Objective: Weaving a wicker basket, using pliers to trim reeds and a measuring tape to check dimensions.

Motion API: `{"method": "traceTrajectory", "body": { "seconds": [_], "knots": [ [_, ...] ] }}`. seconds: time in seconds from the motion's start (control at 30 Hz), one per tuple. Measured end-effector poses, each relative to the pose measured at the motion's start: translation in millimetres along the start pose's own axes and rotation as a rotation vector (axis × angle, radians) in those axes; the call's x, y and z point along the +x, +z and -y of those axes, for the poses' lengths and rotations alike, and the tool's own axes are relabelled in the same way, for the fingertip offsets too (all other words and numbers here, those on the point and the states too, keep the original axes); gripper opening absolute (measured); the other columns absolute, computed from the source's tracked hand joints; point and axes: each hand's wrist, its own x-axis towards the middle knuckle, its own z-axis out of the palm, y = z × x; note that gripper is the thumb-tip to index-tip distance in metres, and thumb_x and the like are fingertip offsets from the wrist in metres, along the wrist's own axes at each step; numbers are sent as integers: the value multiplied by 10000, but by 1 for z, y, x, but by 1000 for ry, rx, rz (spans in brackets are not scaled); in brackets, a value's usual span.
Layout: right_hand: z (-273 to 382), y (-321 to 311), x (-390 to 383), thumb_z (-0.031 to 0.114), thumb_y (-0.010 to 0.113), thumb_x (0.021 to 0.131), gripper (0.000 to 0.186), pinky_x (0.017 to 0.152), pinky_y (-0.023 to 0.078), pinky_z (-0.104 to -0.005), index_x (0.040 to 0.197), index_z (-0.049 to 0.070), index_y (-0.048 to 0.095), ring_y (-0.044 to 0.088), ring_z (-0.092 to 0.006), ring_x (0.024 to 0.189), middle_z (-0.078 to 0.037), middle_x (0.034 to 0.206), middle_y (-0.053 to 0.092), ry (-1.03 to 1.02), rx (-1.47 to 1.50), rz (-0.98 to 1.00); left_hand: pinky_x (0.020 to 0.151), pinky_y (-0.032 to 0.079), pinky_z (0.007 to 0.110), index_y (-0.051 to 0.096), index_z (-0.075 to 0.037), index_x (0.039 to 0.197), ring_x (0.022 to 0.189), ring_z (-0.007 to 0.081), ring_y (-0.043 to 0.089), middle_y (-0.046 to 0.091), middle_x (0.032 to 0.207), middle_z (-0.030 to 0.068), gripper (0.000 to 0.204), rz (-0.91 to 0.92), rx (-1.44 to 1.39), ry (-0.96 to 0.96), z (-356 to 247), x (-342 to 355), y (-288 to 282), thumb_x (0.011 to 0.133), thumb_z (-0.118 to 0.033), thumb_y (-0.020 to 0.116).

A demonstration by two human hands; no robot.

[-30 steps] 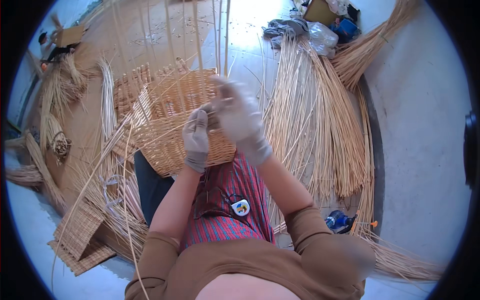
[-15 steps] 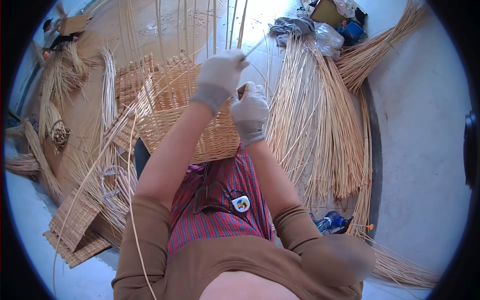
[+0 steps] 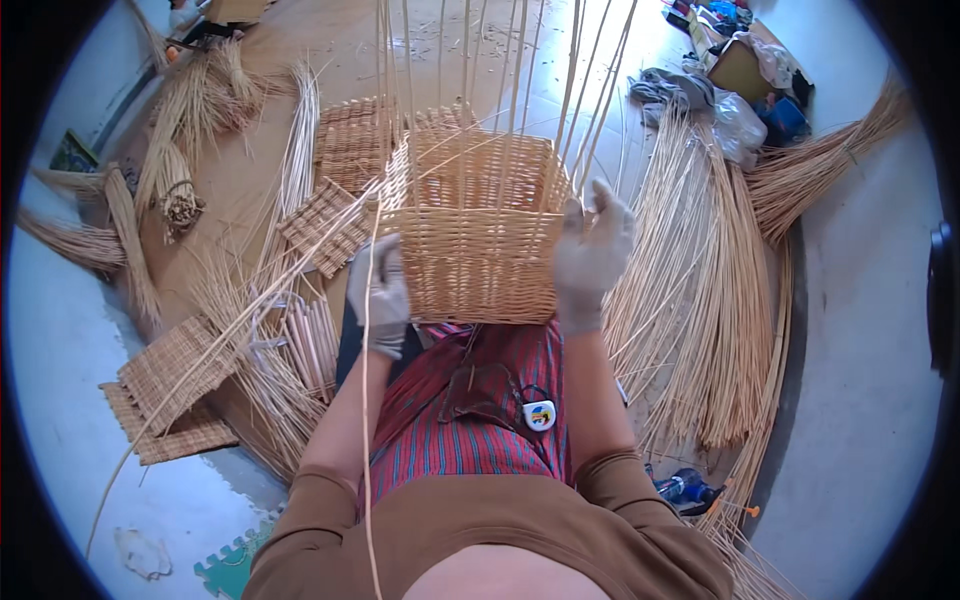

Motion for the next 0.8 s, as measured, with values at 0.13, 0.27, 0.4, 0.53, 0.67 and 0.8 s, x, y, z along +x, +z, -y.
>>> {"method": "traceTrajectory", "body": {
  "seconds": [0.13,0.27,0.4,0.53,0.67,0.8],
  "knots": [
    [86,36,-22,202,645,1020,522,1069,471,-343,1460,-33,493,601,-239,1270,-213,1384,611,221,689,643,972,518,449,614,-97,1348,1062,378,661,681,1159,157,503,76,498,401,-18,32,-31,869,-108,768],
    [126,132,15,562,737,863,1140,1229,283,-398,1575,-116,159,326,-407,1506,-361,1585,312,804,574,745,930,524,451,536,-126,1399,1112,372,662,684,1220,145,628,237,654,307,-8,50,-34,838,-215,805],
    [97,169,9,631,813,764,1354,1234,283,-388,1585,-121,42,329,-432,1493,-387,1579,280,1040,651,727,854,540,468,493,-239,1412,1077,354,690,697,1256,103,684,324,701,278,-2,57,-31,813,-253,825],
    [122,161,-14,340,739,953,618,982,483,-355,1390,-39,521,611,-251,1099,-191,1227,634,714,819,324,668,528,515,470,-291,1405,807,418,713,741,1008,148,649,355,798,178,-4,66,-36,838,-307,785],
    [117,154,-14,303,632,1050,300,677,503,-268,1092,21,725,588,-79,728,13,802,671,713,1307,645,702,533,528,494,-288,1405,862,425,712,727,992,176,635,425,800,14,5,70,-46,840,-331,780],
    [109,137,-5,320,562,1076,320,673,508,-283,1176,52,706,607,-118,720,-1,826,685,529,1098,512,798,554,499,592,-226,1314,969,407,707,726,1128,137,553,361,627,121,5,67,-36,809,-252,816]
  ]
}}
